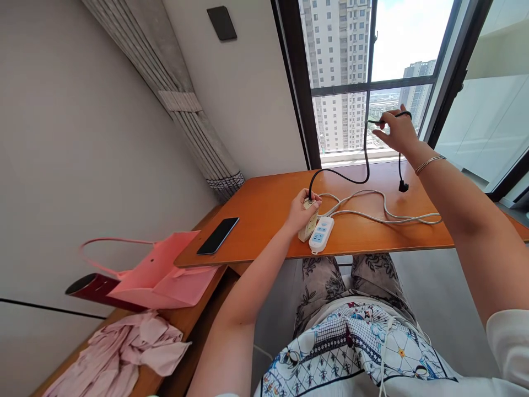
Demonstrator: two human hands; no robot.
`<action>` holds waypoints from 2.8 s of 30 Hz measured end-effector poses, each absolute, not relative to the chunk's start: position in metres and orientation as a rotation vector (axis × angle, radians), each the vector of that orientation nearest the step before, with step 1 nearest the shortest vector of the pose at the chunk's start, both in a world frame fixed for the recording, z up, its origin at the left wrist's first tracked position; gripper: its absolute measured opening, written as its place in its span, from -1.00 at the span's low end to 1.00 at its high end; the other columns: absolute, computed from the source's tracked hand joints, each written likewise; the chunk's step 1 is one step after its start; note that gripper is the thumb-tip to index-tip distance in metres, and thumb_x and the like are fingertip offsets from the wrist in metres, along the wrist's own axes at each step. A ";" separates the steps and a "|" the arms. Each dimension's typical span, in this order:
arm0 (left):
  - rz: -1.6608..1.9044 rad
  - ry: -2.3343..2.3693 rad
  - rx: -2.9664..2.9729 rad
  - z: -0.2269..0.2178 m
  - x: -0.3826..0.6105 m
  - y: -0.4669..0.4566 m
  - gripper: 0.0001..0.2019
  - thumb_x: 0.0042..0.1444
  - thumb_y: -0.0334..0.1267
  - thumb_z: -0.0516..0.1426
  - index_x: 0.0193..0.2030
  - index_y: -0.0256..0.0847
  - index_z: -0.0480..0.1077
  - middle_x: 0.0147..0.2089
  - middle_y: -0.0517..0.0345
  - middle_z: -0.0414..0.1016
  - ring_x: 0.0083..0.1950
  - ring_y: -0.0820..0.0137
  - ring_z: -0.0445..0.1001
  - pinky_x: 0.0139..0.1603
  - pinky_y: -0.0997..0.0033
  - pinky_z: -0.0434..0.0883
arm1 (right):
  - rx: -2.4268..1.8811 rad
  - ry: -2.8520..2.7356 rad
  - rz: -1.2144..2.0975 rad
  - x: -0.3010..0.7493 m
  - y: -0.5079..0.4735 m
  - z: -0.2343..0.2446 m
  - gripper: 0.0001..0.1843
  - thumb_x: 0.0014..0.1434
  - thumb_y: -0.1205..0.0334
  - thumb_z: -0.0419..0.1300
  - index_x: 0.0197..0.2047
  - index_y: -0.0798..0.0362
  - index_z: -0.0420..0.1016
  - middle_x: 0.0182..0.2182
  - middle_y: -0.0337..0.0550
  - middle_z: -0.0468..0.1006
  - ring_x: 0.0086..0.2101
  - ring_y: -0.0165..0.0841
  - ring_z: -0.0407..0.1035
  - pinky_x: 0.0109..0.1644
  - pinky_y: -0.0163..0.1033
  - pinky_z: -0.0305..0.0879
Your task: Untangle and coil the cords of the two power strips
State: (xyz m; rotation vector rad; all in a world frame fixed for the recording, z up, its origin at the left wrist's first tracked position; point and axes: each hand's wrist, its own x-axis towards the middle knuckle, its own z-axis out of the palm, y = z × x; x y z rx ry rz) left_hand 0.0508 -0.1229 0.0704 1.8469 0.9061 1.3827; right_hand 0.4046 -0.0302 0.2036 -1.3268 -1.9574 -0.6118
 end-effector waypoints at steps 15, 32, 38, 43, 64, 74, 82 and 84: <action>1.372 0.876 1.688 0.104 0.044 -0.121 -0.67 0.06 0.01 0.19 -0.52 -0.22 0.39 -0.44 0.14 0.43 -0.37 0.40 0.42 -0.28 0.39 0.34 | -1.132 -1.604 0.329 0.368 -0.071 0.250 -0.76 0.45 0.05 -0.04 -0.18 0.01 0.24 -0.27 -0.08 0.56 -0.20 -0.38 0.50 -0.18 -0.25 0.37; 1.336 0.629 1.259 0.159 0.043 -0.150 -0.70 0.31 -0.08 0.10 -0.39 -0.20 0.32 -0.69 0.44 -0.06 -0.70 0.62 -0.11 -0.58 0.60 0.18 | -1.543 -2.331 -0.121 0.326 -0.111 0.205 -0.43 0.33 0.14 0.10 0.35 0.15 0.34 0.33 0.18 0.30 0.30 0.00 0.20 0.37 0.06 0.10; 1.426 0.625 1.321 0.173 0.051 -0.163 -0.63 0.33 0.00 0.07 -0.43 -0.17 0.25 -0.66 0.40 0.00 -0.69 0.61 -0.06 -0.54 0.54 0.27 | -1.424 -2.549 0.394 0.287 -0.139 0.170 -0.36 0.29 -0.09 0.15 0.29 0.14 0.37 0.12 0.12 0.55 0.02 -0.11 0.46 0.11 -0.10 0.32; 1.565 0.673 1.428 0.175 0.052 -0.168 -0.55 0.30 0.18 0.03 -0.41 -0.15 0.22 -0.56 0.28 0.26 -0.59 0.53 0.26 -0.39 0.41 0.44 | -1.432 -2.629 0.375 0.276 -0.151 0.142 -0.53 0.41 -0.06 -0.07 -0.03 0.09 0.50 -0.24 0.00 0.66 -0.30 -0.25 0.50 -0.21 -0.23 0.25; 1.255 0.512 1.870 0.148 0.095 -0.199 -0.49 0.12 0.31 0.15 -0.29 -0.17 0.38 -0.33 0.14 0.45 -0.35 0.36 0.50 -0.36 0.35 0.45 | -1.147 -2.211 -0.280 0.266 -0.242 0.178 -0.71 0.28 -0.03 0.15 -0.04 -0.04 0.41 -0.30 -0.05 0.65 -0.34 -0.19 0.47 -0.34 -0.19 0.12; 1.140 0.475 1.658 0.152 0.097 -0.203 -0.47 0.06 0.30 0.21 -0.33 -0.19 0.29 -0.45 0.21 0.43 -0.59 0.53 0.37 -0.65 0.51 0.26 | -1.313 -2.199 -0.483 0.270 -0.235 0.186 -0.19 0.25 -0.29 0.13 0.39 0.02 0.16 -0.25 0.05 0.62 -0.36 -0.15 0.46 -0.36 -0.17 0.09; 1.010 0.493 1.612 0.144 0.105 -0.201 -0.49 0.00 0.26 0.27 -0.35 -0.22 0.34 -0.44 0.20 0.42 -0.59 0.58 0.25 -0.68 0.52 0.18 | -1.327 -2.278 -0.514 0.265 -0.246 0.187 -0.08 0.15 -0.27 0.21 0.43 0.02 0.11 0.02 0.21 0.47 -0.32 -0.12 0.41 -0.38 -0.14 0.13; 0.998 0.498 1.585 0.144 0.105 -0.201 -0.50 0.00 0.24 0.28 -0.35 -0.22 0.36 -0.45 0.20 0.40 -0.59 0.59 0.22 -0.68 0.52 0.14 | -1.312 -2.297 -0.494 0.267 -0.246 0.189 -0.13 0.13 -0.27 0.23 0.36 0.01 0.21 0.06 0.23 0.43 -0.29 -0.13 0.40 -0.38 -0.15 0.13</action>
